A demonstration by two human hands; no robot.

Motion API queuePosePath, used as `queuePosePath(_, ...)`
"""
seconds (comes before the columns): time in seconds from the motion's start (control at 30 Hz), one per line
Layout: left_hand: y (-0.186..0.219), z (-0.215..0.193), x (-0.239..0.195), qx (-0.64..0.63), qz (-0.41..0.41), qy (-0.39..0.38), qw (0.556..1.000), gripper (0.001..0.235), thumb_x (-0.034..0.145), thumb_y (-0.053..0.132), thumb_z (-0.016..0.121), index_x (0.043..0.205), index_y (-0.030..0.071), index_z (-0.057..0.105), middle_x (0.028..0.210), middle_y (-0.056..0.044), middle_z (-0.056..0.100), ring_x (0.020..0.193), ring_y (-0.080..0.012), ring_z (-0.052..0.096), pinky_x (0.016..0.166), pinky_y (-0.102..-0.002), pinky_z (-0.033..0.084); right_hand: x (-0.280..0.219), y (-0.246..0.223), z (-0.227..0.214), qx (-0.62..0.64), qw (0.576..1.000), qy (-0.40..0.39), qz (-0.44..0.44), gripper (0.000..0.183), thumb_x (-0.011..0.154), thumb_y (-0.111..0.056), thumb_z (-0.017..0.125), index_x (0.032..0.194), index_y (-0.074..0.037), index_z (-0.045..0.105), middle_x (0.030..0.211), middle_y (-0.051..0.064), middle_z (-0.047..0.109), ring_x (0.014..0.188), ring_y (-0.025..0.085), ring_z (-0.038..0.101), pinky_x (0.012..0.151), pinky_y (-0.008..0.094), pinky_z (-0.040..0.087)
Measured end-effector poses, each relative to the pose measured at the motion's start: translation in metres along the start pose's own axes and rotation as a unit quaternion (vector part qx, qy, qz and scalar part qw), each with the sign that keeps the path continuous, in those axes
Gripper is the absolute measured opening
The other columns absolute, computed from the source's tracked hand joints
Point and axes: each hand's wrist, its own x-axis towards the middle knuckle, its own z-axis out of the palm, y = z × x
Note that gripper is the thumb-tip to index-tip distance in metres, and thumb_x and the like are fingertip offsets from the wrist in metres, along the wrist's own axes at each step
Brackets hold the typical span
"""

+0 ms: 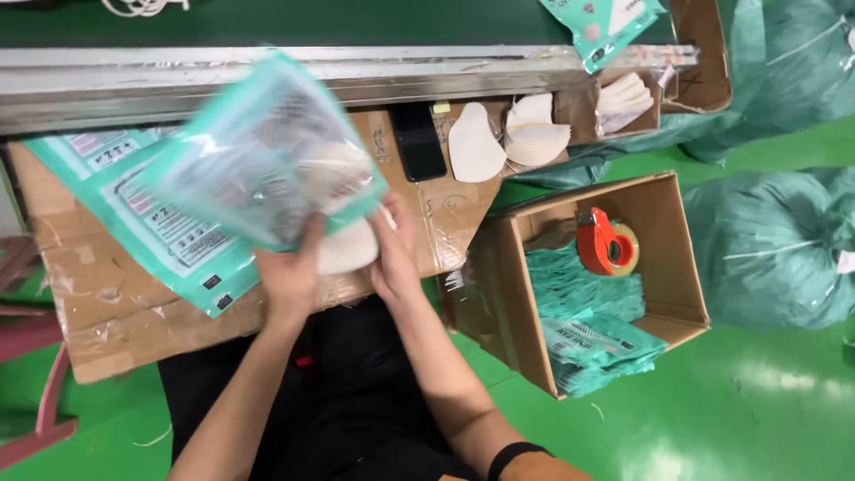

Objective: Packaging white face masks into teal plastic pouches on an assembly line.

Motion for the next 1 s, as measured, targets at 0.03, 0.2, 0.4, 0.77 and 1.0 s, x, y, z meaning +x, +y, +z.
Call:
queuePosePath(0.03, 0.004, -0.004, 0.002, -0.03, -0.022, 0.042, 0.998, 0.032, 0.1, 0.008, 0.076, 0.127, -0.004, 0.062, 0.123, -0.011, 0.069, 0.11, -0.0201, 0.066, 0.101, -0.034, 0.054, -0.009, -0.009, 0.003, 0.097, 0.99, -0.043, 0.096, 0.032, 0.094, -0.008, 0.065, 0.125, -0.005, 0.059, 0.111, 0.004, 0.067, 0.104, 0.014, 0.065, 0.09, 0.031, 0.056)
queuePosePath(0.2, 0.012, -0.003, -0.003, -0.021, -0.111, -0.022, 0.993, 0.029, 0.095, 0.008, 0.076, 0.12, -0.002, 0.065, 0.114, -0.007, 0.072, 0.102, -0.0176, 0.068, 0.093, -0.032, 0.055, -0.007, 0.04, -0.035, 0.137, 0.971, -0.106, 0.164, 0.02, 0.1, -0.005, 0.065, 0.117, 0.003, 0.06, 0.097, 0.005, 0.066, 0.085, 0.015, 0.069, 0.081, 0.035, 0.06)
queuePosePath(0.4, 0.032, 0.006, -0.041, 0.215, -0.075, -0.305, 0.925, 0.021, 0.093, 0.018, 0.076, 0.11, 0.007, 0.074, 0.103, -0.01, 0.078, 0.095, -0.0239, 0.073, 0.085, -0.037, 0.057, 0.003, 0.022, -0.042, 0.084, 0.991, -0.093, 0.047, 0.017, 0.106, -0.007, 0.068, 0.117, 0.004, 0.062, 0.093, 0.007, 0.069, 0.074, 0.015, 0.066, 0.063, 0.027, 0.056)
queuePosePath(0.77, 0.162, 0.001, 0.023, 0.33, 0.285, -0.221, 0.872, 0.018, 0.087, 0.005, 0.076, 0.105, 0.001, 0.076, 0.105, -0.012, 0.078, 0.095, -0.0296, 0.075, 0.083, -0.04, 0.058, -0.024, -0.08, 0.004, -0.353, 0.852, -0.165, -0.349, 0.023, 0.095, -0.005, 0.071, 0.117, 0.0, 0.065, 0.111, 0.013, 0.072, 0.101, 0.023, 0.071, 0.091, 0.032, 0.057)
queuePosePath(1.0, 0.166, -0.011, 0.019, 0.223, 0.181, -0.097, 0.953, 0.016, 0.104, -0.005, 0.063, 0.116, -0.002, 0.072, 0.112, -0.013, 0.076, 0.103, -0.0219, 0.076, 0.092, -0.032, 0.058, -0.002, -0.045, -0.031, -0.113, 0.983, -0.068, -0.126, 0.02, 0.095, 0.003, 0.065, 0.115, 0.001, 0.063, 0.104, 0.002, 0.064, 0.095, 0.01, 0.06, 0.084, 0.023, 0.049)
